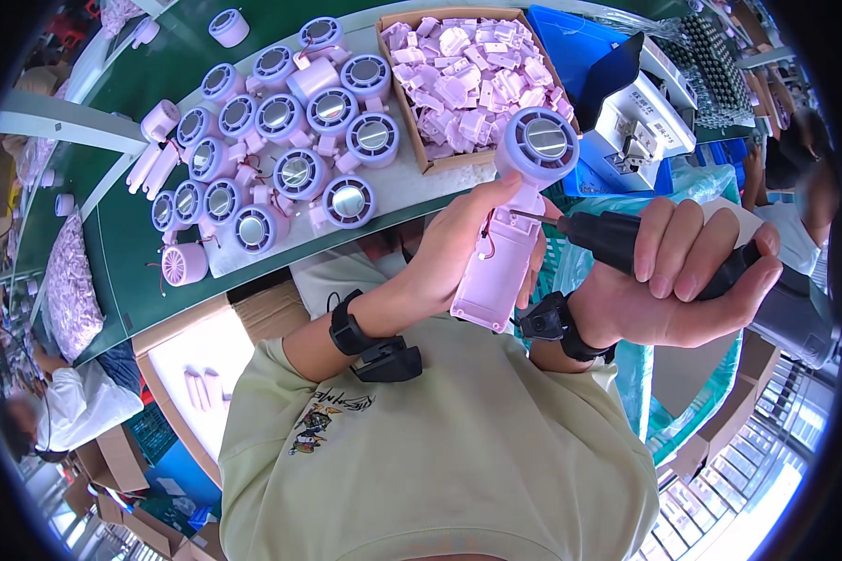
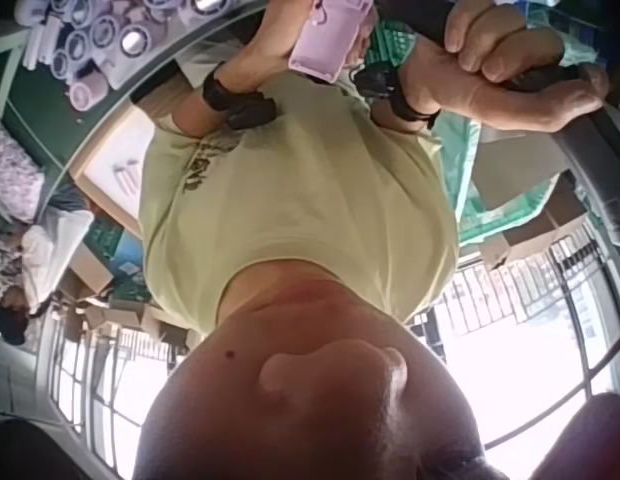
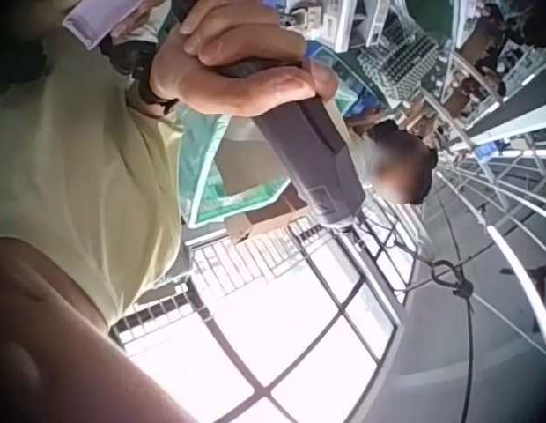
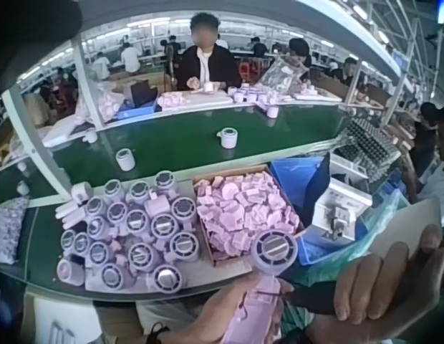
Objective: Assembling portable handheld fans by attaching the fan body to components and using an electric screwdriver/tester.
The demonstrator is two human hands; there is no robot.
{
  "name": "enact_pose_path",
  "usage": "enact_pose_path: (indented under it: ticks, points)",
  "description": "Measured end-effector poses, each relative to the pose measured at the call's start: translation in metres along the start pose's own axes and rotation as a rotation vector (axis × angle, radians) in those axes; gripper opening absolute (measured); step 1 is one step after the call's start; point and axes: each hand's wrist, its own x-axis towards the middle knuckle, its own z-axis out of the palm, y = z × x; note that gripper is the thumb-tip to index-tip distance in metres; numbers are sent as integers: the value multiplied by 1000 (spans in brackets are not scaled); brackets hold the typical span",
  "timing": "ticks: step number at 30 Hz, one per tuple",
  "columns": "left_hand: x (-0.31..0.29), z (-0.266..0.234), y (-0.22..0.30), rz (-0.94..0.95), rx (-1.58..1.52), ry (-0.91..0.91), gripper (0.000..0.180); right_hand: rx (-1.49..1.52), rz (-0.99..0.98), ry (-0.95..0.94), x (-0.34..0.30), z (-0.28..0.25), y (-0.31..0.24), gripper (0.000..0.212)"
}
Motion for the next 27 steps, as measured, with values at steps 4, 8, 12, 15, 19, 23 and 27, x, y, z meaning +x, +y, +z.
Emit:
enact_pose_path:
  ticks: [4,8,12,15,19,23,27]
  points:
    - [0,-2,0,18,-17,-15,56,-15,-5,-6,0,0,-1,32]
    - [0,-4,-1,51,-12,-16,56,-3,-2,-13,-1,0,-1,31]
    - [-4,3,0,102,106,98,54,-32,-5,-6,0,5,1,30]
    - [-9,11,-1,161,229,209,51,-55,-2,-8,-2,11,2,30]
    - [-14,17,-2,262,409,336,49,-74,13,-42,-6,18,0,32]
    - [-19,20,0,312,508,372,48,-90,31,-106,-7,20,-2,33]
    - [-20,20,1,320,530,371,48,-95,50,-154,-7,19,-2,34]
